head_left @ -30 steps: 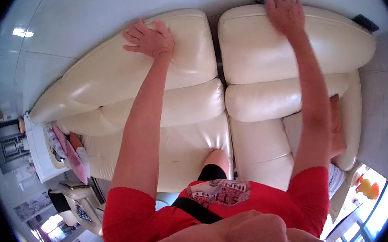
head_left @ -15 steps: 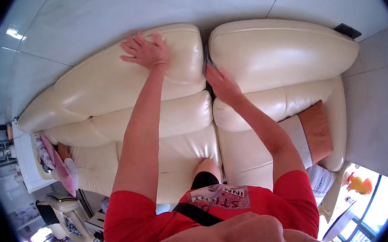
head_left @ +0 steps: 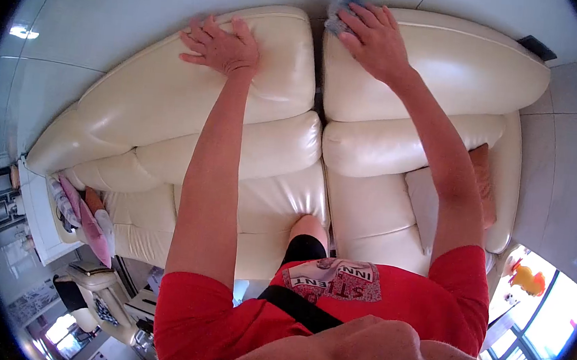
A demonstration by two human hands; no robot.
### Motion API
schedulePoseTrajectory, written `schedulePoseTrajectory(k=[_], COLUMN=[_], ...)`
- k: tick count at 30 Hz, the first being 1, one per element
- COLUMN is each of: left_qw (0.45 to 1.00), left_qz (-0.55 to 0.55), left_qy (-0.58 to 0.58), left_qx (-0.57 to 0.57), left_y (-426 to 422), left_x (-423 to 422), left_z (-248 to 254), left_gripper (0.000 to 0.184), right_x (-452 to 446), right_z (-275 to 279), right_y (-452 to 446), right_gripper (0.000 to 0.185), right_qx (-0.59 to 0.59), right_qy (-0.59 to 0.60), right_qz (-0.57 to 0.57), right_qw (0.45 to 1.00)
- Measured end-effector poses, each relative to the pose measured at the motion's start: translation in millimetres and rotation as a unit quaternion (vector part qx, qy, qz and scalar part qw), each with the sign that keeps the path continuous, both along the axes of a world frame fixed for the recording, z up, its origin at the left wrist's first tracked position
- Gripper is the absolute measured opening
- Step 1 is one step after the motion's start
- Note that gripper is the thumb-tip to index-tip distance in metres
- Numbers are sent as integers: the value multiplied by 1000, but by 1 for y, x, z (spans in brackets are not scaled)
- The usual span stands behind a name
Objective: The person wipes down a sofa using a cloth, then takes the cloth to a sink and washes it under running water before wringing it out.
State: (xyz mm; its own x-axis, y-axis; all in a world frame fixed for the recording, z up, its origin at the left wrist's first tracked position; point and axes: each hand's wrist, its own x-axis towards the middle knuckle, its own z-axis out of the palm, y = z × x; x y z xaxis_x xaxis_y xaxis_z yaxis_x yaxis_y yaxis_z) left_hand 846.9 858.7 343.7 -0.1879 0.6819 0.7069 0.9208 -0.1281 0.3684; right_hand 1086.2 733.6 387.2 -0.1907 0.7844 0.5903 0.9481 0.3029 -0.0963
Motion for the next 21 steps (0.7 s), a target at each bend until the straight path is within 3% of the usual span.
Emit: schedulePoseTrajectory(k=[3, 6, 9, 11, 14, 16, 18, 20, 21], left_qw=[1000, 1000, 1000, 1000, 999, 995, 961, 936, 931], left_qz=[2, 0, 11, 4, 10, -81, -237, -351, -365], left_qy=[3, 11, 21, 15, 9, -52, 6, 16, -18], left_qx=[8, 13, 8, 0, -46, 4, 143, 31, 12], left_y=[0, 1, -1, -7, -14, -21, -37, -72, -79], left_x=[-3, -3, -4, -3, -2, -4, 30, 81, 105], left_z=[-2, -7, -3, 6, 17, 18, 5, 32, 35], left_gripper=[50, 49, 52, 54, 57, 56, 55, 55, 55], right_x=[2, 70, 126, 138, 137, 137, 139, 142, 145], right_z=[-8, -11, -17, -14, -15, -18, -12, 5, 22], right_y=[4, -11, -26, -29, -29, -27, -27, -25, -25], right_gripper=[37, 35, 36, 37, 40, 37, 34, 28, 28], right_qx=[-29, -47, 25, -31, 6, 42, 74, -69, -59], right_qy=[-41, -110, -104, -150, -140, -120, -102, -72, -74], right_qz=[-72, -169, -210, -282, -282, -281, -282, -317, -324], right_qw=[996, 978, 972, 947, 949, 951, 951, 943, 941])
